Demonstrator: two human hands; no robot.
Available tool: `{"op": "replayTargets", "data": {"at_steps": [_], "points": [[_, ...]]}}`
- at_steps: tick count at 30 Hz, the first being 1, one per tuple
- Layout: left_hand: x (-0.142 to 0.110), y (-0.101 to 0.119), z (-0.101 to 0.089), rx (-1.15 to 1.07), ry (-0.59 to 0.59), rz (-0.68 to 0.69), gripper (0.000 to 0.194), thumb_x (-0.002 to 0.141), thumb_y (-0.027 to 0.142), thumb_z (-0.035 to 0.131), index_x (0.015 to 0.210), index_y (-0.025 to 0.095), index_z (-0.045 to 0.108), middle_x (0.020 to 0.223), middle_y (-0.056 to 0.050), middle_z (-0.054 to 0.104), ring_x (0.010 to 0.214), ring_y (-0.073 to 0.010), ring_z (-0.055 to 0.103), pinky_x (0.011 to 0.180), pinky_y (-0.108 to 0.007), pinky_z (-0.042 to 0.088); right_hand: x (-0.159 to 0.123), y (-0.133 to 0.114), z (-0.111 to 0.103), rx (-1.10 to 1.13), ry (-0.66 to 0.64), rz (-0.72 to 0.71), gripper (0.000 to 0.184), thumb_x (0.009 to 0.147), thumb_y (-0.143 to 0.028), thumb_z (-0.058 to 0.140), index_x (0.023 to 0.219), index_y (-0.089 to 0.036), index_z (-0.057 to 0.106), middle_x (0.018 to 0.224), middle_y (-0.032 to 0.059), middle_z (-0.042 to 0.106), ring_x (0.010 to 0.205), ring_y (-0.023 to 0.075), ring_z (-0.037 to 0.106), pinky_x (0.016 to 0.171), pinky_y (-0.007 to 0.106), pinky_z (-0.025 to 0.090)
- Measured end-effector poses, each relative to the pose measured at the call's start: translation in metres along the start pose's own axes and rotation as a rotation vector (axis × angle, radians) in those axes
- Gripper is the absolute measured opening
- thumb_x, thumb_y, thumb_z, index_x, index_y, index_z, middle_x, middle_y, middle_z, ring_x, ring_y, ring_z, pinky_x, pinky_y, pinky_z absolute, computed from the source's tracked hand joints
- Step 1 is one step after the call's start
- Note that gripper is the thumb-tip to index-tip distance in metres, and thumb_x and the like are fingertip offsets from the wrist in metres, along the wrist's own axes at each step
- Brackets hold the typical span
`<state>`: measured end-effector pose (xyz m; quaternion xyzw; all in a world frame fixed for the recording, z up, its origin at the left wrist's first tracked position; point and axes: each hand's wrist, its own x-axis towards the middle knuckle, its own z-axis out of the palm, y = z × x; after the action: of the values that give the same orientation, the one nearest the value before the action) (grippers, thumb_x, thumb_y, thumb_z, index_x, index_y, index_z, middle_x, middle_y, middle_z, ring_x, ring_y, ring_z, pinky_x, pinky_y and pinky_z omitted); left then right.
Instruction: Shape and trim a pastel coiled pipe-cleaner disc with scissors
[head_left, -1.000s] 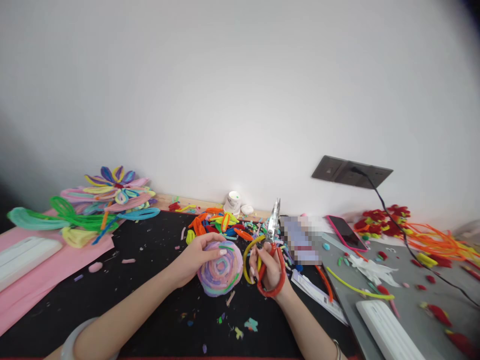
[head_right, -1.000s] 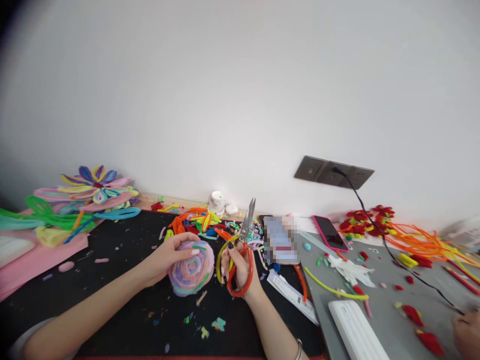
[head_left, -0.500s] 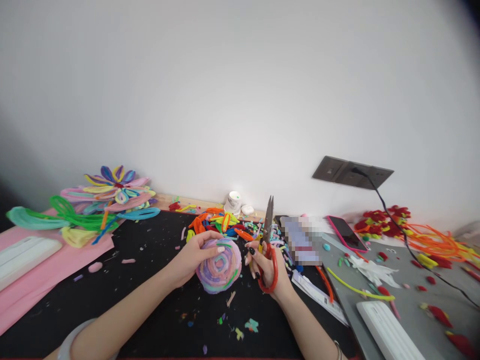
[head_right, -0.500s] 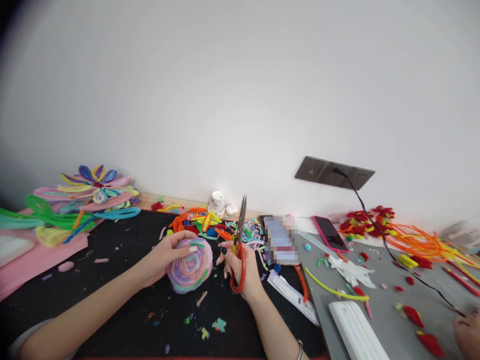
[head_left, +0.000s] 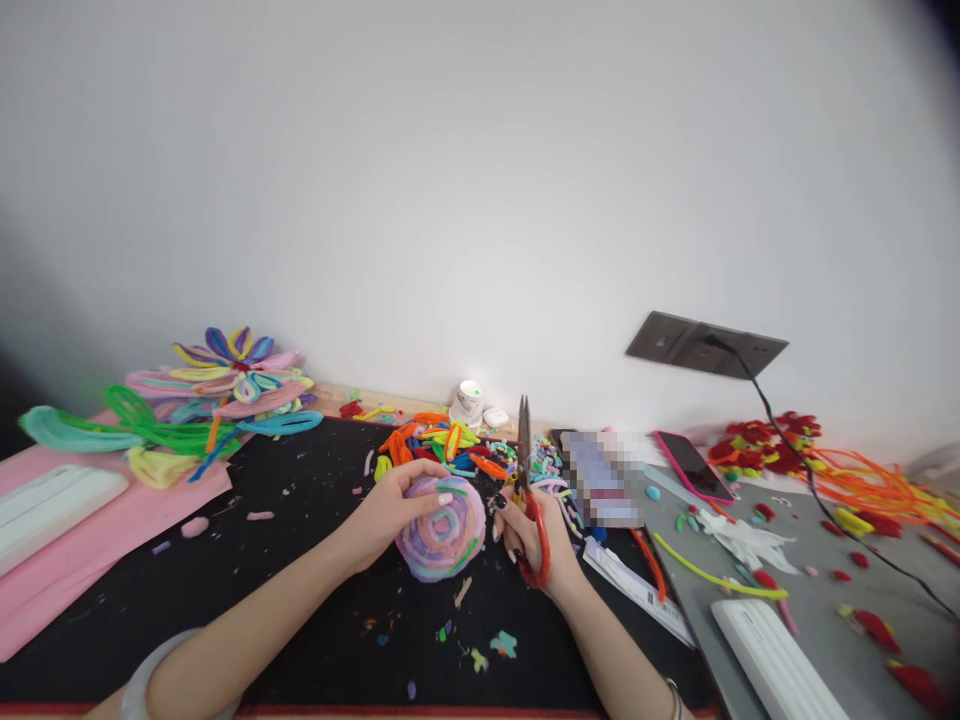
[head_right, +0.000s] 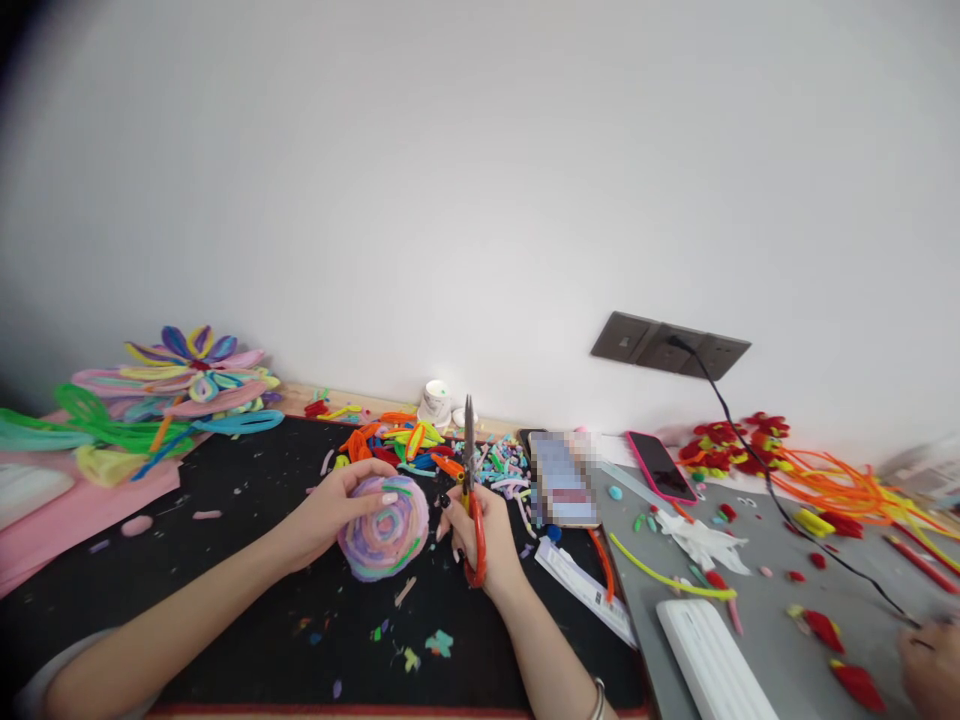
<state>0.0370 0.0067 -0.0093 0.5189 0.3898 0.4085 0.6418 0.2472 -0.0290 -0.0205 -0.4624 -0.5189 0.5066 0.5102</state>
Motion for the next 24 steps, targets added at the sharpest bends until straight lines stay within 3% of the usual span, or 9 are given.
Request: {"op": "replayTargets", "data": {"at_steps": [12,21,24], "points": [[-0.0028,0.0044,0.0051,0.04,-0.112,-0.058,0.029,0.068,0.029,0.075,0.092,0.018,0.063,0.083,0.0,0.067,0.076,-0.0171,0.061,0.071,-0.027,0.047,-0.0042,0.0026,0.0018,-0.135,-0.132,0.019,0.025,0.079,-0.034,0.063,0.067,-0.02,0.046,0.043,-0.0074,0.047,0.033,0.0073,0.037,0.035,0.018,0.028],[-0.0012,0.001,0.0008,0.006,-0.073,-0.062,0.033,0.066,0.03,0.077,0.093,0.017,0.063,0.084,-0.001,0.067,0.077,-0.0176,0.062,0.072,-0.028,0.047,-0.0019,-0.0009,-0.0001,-0.095,0.022,-0.012,0.03,0.078,-0.042,0.066,0.07,-0.02,0.046,0.046,-0.0063,0.047,0.034,0.0077,0.037,0.035,0.019,0.029],[-0.001,0.0006,0.0005,-0.005,-0.075,-0.062,0.032,0.066,0.029,0.077,0.093,0.017,0.063,0.084,-0.001,0.066,0.076,-0.0163,0.061,0.071,-0.026,0.047,-0.0012,-0.0011,-0.0002,-0.076,0.008,0.009,0.031,0.078,-0.044,0.066,0.072,-0.02,0.048,0.045,-0.0056,0.048,0.034,0.0075,0.036,0.034,0.019,0.027]]}}
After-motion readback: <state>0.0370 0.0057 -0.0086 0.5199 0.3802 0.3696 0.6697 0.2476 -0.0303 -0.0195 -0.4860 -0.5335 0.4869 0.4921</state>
